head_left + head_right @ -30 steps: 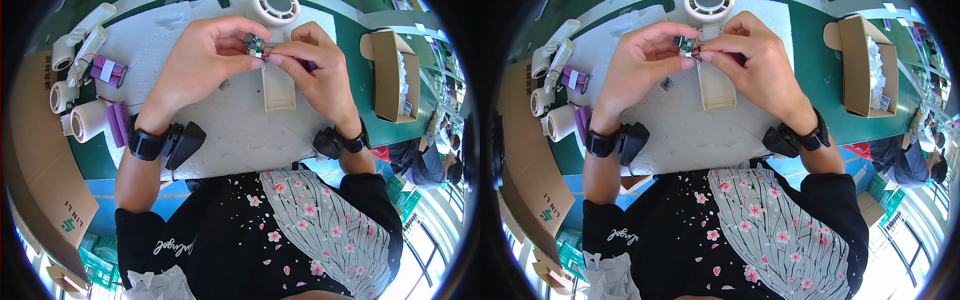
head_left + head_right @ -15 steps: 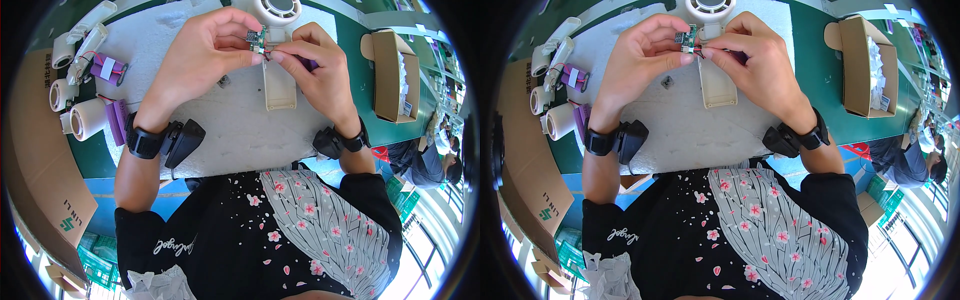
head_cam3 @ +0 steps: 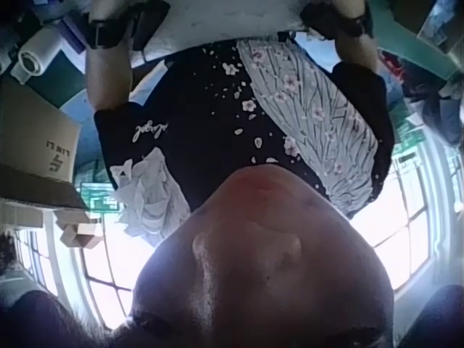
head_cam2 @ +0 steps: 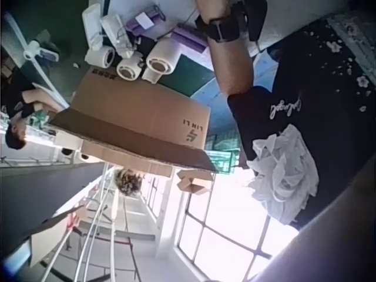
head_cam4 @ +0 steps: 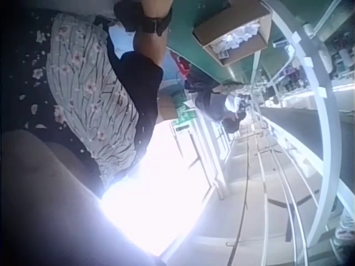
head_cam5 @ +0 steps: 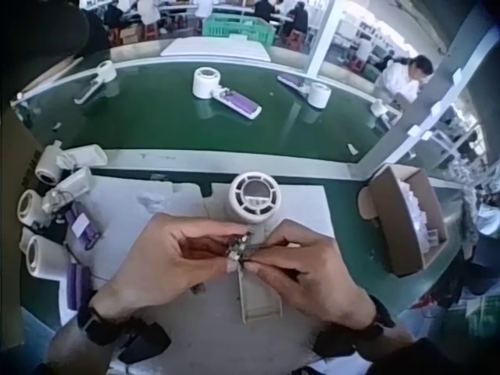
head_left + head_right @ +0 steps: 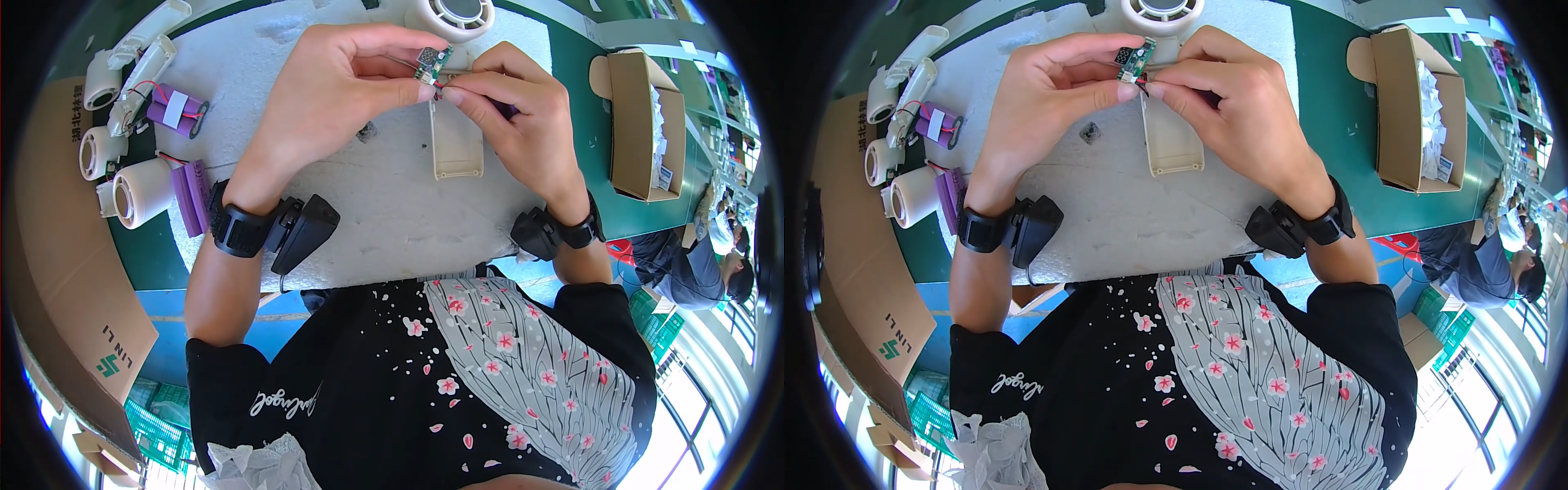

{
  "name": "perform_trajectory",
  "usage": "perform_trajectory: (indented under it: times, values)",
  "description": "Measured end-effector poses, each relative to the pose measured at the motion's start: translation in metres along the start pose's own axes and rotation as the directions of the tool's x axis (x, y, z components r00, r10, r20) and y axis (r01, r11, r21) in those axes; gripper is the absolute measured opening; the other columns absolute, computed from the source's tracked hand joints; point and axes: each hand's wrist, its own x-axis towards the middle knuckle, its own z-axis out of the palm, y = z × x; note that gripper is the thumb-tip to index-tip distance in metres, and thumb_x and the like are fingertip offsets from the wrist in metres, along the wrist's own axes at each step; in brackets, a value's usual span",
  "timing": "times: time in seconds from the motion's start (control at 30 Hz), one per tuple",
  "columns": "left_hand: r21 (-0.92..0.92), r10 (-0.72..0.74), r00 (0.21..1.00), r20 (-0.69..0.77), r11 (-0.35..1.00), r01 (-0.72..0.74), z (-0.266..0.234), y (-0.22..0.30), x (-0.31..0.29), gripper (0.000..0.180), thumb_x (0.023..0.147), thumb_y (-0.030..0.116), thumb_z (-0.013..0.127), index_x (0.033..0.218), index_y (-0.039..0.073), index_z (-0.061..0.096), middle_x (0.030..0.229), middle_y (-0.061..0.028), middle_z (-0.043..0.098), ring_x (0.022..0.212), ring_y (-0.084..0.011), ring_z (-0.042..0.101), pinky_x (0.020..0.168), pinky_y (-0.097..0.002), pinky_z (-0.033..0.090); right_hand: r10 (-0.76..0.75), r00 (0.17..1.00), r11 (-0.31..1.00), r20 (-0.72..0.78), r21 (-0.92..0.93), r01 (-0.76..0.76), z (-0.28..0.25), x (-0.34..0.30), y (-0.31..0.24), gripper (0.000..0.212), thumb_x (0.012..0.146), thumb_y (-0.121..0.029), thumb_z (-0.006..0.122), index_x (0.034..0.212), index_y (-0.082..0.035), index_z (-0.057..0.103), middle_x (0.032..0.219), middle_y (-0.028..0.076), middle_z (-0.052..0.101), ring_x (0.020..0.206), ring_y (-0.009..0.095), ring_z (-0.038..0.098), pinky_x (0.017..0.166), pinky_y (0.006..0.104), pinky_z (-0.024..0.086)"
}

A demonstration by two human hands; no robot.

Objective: Assembling portable handheld fans by connecting motors to batteries and circuit boards.

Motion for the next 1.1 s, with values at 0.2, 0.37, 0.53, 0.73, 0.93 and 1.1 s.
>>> perform_trajectory:
  times: [0.2, 0.37, 0.53, 0.73, 0.93, 1.1]
  values:
    - [0.118, 0.022, 1.000, 0.008, 0.993, -0.022, 0.005, 0.002, -0.002, 0.040, 0.083, -0.004, 0.063, 0.122, 0.003, 0.064, 0.102, -0.0097, 0.070, 0.091, -0.0129, 0.067, 0.084, -0.0264, 0.054, -0.076, 0.997, 0.997, -0.003, -0.024, 0.076, 0.000, 0.000, 0.003, 0.012, 0.083, -0.006, 0.072, 0.094, -0.001, 0.070, 0.085, 0.005, 0.059, 0.066, 0.014, 0.055, 0.057, 0.0253, 0.044]
    - [0.217, 0.084, 0.996, -0.003, 0.973, -0.082, 0.010, 0.003, -0.003, 0.037, 0.081, -0.002, 0.063, 0.118, 0.003, 0.066, 0.099, -0.0093, 0.071, 0.086, -0.0124, 0.068, 0.082, -0.0265, 0.055, 0.090, 0.992, 0.996, -0.090, -0.011, -0.091, 0.003, 0.001, -0.009, 0.022, 0.081, -0.005, 0.073, 0.102, -0.003, 0.067, 0.089, 0.005, 0.061, 0.066, 0.012, 0.058, 0.055, 0.0230, 0.045]
    - [0.114, 0.098, 0.994, -0.042, 0.989, -0.093, 0.013, -0.004, 0.000, 0.031, 0.081, 0.000, 0.063, 0.113, 0.002, 0.067, 0.098, -0.0092, 0.071, 0.083, -0.0125, 0.068, 0.080, -0.0262, 0.055, 0.054, 0.995, 0.995, -0.078, -0.078, -0.060, 0.001, 0.002, -0.006, 0.031, 0.077, -0.004, 0.076, 0.106, -0.006, 0.066, 0.093, 0.004, 0.063, 0.064, 0.009, 0.059, 0.052, 0.0208, 0.046]
    - [0.159, 0.102, 0.993, -0.065, 0.983, -0.091, 0.014, -0.005, -0.002, 0.028, 0.081, 0.002, 0.066, 0.109, -0.001, 0.067, 0.097, -0.0092, 0.071, 0.083, -0.0131, 0.068, 0.079, -0.0259, 0.055, 0.040, 0.996, 0.996, -0.077, -0.080, -0.047, 0.000, 0.002, -0.001, 0.038, 0.075, -0.005, 0.078, 0.112, -0.008, 0.067, 0.096, 0.004, 0.065, 0.065, 0.009, 0.059, 0.055, 0.0206, 0.048]
    - [0.162, 0.079, 0.991, -0.106, 0.985, -0.061, 0.013, -0.008, -0.003, 0.028, 0.082, 0.004, 0.068, 0.109, -0.001, 0.068, 0.093, -0.0102, 0.072, 0.083, -0.0138, 0.069, 0.078, -0.0257, 0.055, 0.043, 0.996, 0.993, -0.077, -0.104, -0.051, 0.001, 0.002, 0.000, 0.039, 0.076, -0.006, 0.078, 0.115, -0.009, 0.069, 0.096, 0.004, 0.065, 0.066, 0.008, 0.059, 0.055, 0.0197, 0.048]
    - [0.143, 0.035, 0.989, -0.143, 0.990, -0.014, 0.015, -0.005, -0.005, 0.027, 0.081, 0.005, 0.068, 0.107, -0.001, 0.070, 0.090, -0.0111, 0.073, 0.082, -0.0143, 0.070, 0.077, -0.0255, 0.055, 0.069, 0.994, 0.995, -0.088, -0.067, -0.075, 0.002, 0.002, 0.000, 0.038, 0.077, -0.007, 0.078, 0.114, -0.009, 0.069, 0.095, 0.004, 0.065, 0.067, 0.008, 0.060, 0.055, 0.0197, 0.048]
